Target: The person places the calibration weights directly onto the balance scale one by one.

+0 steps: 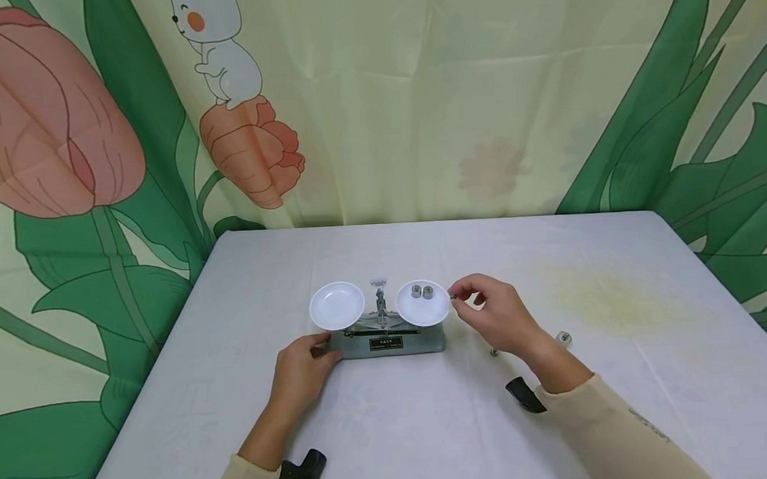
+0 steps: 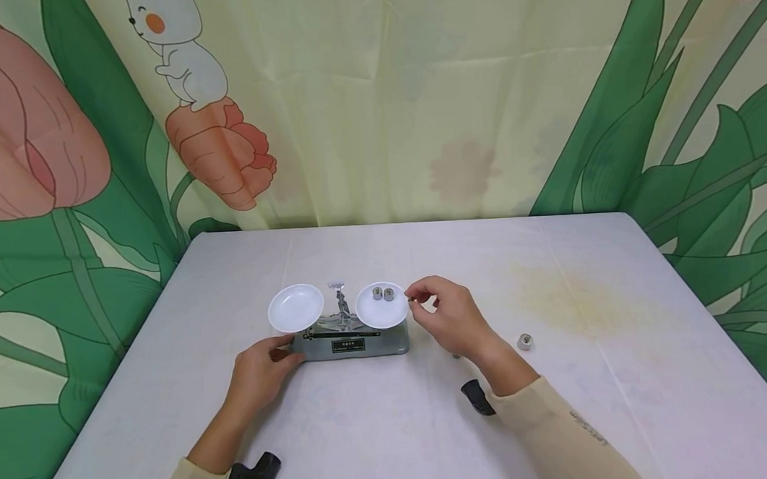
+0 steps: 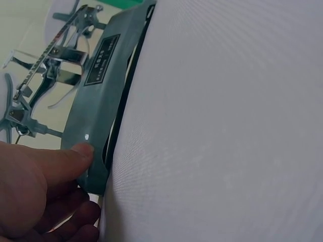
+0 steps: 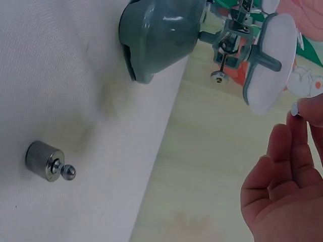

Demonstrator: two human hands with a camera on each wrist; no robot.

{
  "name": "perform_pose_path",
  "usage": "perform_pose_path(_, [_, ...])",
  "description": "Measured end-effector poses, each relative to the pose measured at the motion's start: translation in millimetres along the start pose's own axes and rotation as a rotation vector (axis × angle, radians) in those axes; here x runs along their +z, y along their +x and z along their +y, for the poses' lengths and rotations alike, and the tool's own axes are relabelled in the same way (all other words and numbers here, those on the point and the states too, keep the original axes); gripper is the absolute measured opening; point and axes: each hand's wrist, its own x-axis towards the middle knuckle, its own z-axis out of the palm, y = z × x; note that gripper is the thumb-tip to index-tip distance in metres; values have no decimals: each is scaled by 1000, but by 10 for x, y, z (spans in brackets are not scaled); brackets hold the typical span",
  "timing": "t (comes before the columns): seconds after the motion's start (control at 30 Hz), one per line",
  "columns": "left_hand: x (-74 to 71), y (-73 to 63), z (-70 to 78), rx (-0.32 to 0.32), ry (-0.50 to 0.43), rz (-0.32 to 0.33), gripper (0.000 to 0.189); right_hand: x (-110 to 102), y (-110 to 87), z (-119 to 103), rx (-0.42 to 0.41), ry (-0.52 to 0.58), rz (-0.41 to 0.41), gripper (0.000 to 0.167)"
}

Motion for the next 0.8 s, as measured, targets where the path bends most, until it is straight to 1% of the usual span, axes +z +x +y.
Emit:
perform_pose_path(0.33, [10, 5, -6, -7, 6, 3, 36, 105, 84, -38, 60, 0, -33, 11])
perform_pose_path(0.57, [14, 10, -18, -6, 1, 0, 36, 130, 115, -50, 75, -30, -38, 10])
perform_pose_path(0.67, [16, 12, -23, -6, 0, 0, 36, 134, 127, -63, 89, -46, -53, 11])
perform_pose_path(0.8, [19, 12, -28, -1, -1, 4, 36, 139, 153, -70, 68, -81, -66, 11])
